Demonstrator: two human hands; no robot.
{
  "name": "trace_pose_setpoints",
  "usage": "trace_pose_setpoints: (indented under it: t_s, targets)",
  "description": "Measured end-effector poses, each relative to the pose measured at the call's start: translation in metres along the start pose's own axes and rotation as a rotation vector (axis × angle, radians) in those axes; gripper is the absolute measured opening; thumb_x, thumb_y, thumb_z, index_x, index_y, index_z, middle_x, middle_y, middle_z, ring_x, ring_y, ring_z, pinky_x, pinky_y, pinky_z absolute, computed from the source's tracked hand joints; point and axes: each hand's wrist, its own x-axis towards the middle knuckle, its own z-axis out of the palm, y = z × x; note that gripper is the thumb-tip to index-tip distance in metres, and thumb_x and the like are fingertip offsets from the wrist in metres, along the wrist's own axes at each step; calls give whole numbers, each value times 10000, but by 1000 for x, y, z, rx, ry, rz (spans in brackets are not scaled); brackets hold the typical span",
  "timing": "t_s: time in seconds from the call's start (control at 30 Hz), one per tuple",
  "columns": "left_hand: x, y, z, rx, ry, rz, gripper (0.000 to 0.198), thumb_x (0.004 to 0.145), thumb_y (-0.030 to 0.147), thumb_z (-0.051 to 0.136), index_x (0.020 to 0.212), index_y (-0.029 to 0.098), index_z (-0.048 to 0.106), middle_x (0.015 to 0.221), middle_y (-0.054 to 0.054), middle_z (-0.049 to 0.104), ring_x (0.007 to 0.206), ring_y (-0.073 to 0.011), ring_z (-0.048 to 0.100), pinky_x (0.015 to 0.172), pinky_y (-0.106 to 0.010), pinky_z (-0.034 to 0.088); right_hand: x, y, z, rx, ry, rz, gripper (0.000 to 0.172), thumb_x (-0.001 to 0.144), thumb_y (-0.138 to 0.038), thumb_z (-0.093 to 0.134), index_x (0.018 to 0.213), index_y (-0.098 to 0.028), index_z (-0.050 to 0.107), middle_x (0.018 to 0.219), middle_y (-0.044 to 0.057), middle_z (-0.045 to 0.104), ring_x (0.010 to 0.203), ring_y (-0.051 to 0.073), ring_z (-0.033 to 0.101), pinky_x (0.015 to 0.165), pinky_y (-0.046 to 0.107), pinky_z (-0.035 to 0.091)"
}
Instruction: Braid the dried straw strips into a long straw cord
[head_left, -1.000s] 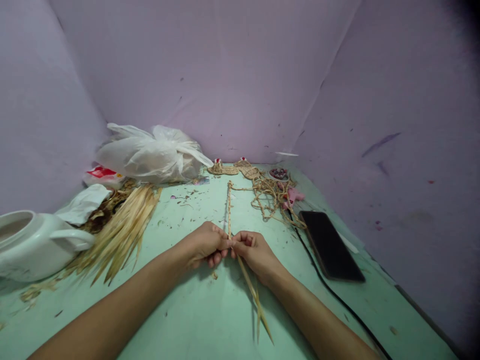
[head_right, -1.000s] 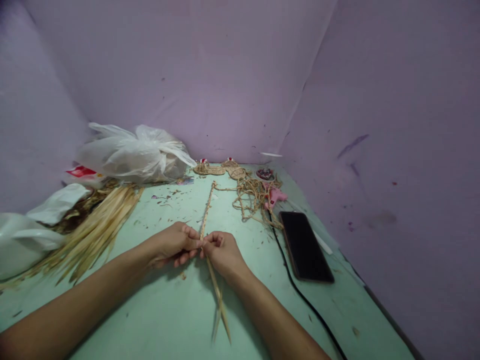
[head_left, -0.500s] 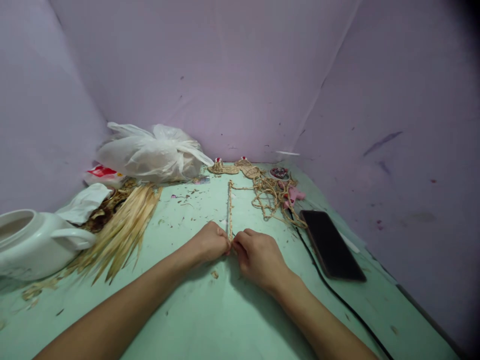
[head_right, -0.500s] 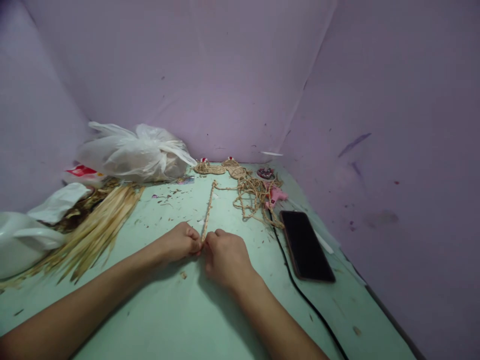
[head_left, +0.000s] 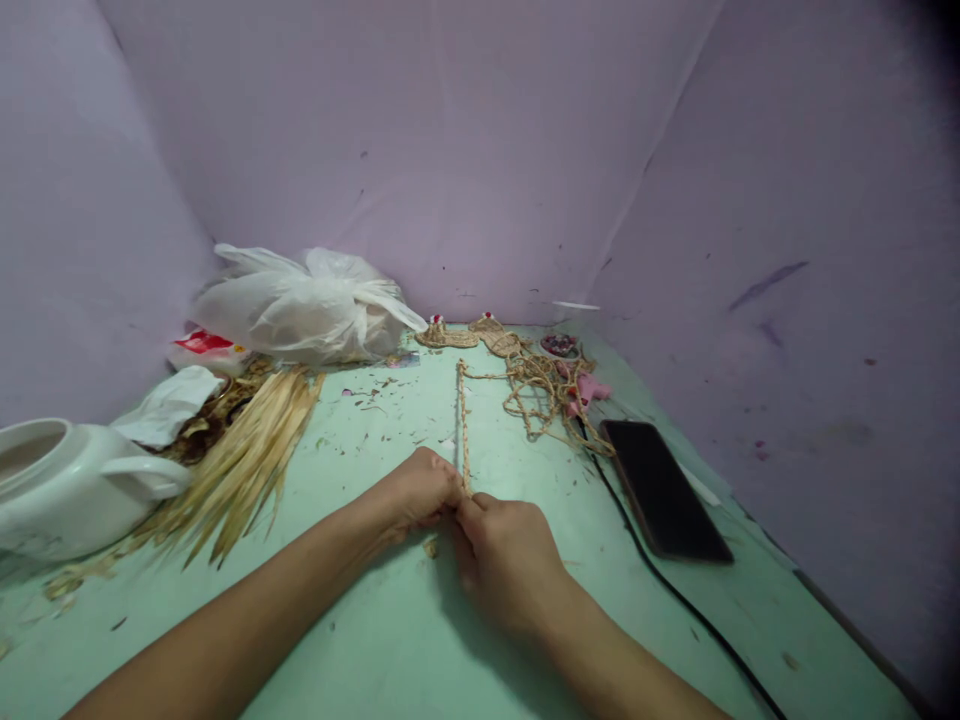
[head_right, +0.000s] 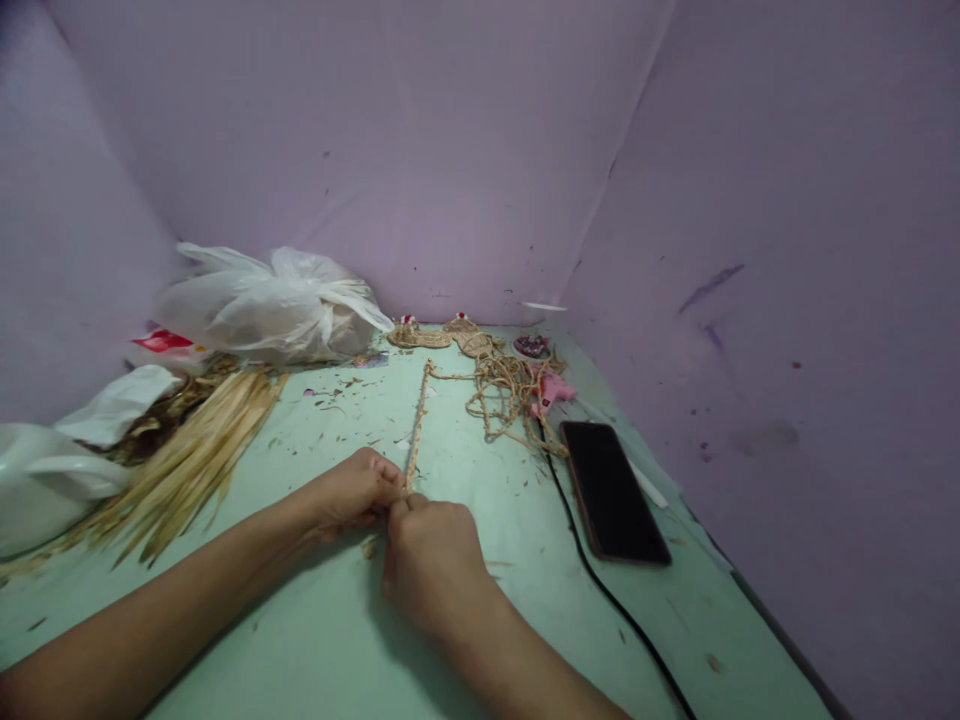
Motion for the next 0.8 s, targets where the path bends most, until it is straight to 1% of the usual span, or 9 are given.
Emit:
trace_pose_setpoints:
  t_s: [0.1,0.17,0.2,0.3,0.37,0.47,0.57,0.73,0.8]
  targets:
    - [-1,2,-4,50,-11,54,90,445,116,464,383,149,407,319,63,283,333,-30,187,365,-214,82,7,14,-12,245,117,163,258,717,-367,500,588,-172,609,531,29,587,471,123,468,473,247,245]
    - [-2,4,-6,61,-15,61,79,444,111,459,384,146,422,325,53,309,350,-38,204,377,-217,99,14,22,-16,477,207,324,306,717,-413,487,562,-165,575,512,20,555,479,114,454,480,236,279]
    - [-2,4,-6,68,-17,65,90,445,107,455,377,148,412,324,54,300,356,-39,200,383,-219,101,17,25,-16,621,195,379,299,717,-406,480,572,-159,565,520,18,547,482,109,451,483,232,295]
    - [-5,6,-6,113,-4,110,136,449,92,426,357,158,351,324,68,218,368,-35,149,402,-228,84,24,23,-10,1099,-62,457,216,682,-340,491,592,-149,535,540,5,527,473,94,453,485,225,343]
    - [-5,5,-5,152,18,131,150,458,89,418,358,160,331,333,68,207,374,-33,141,409,-231,86,25,19,-4,1296,-158,503,164,650,-304,505,594,-150,514,542,-12,510,449,81,442,468,221,351]
    - [-1,2,-5,234,33,117,139,492,109,451,377,152,386,346,61,246,380,-40,177,409,-229,120,25,15,1,1290,-98,551,127,615,-263,524,569,-146,505,457,-51,431,379,45,319,388,188,236]
    - [5,-2,-8,369,10,129,83,508,137,474,425,137,474,369,54,285,390,-49,211,409,-225,144,26,17,3,1205,-68,523,123,592,-230,530,518,-132,517,391,-72,357,371,30,224,383,196,139]
    - [0,3,-20,598,41,106,138,538,199,495,417,133,494,359,32,350,365,-59,253,391,-222,174,29,22,7,1216,-69,526,124,561,-234,558,508,-134,506,390,-75,364,371,28,221,394,207,134]
    - [-7,11,-32,618,-19,53,158,563,244,512,462,129,550,371,11,429,344,-68,286,377,-221,201,29,22,8,1211,-55,549,138,569,-253,565,526,-132,513,409,-63,403,368,28,235,393,208,138]
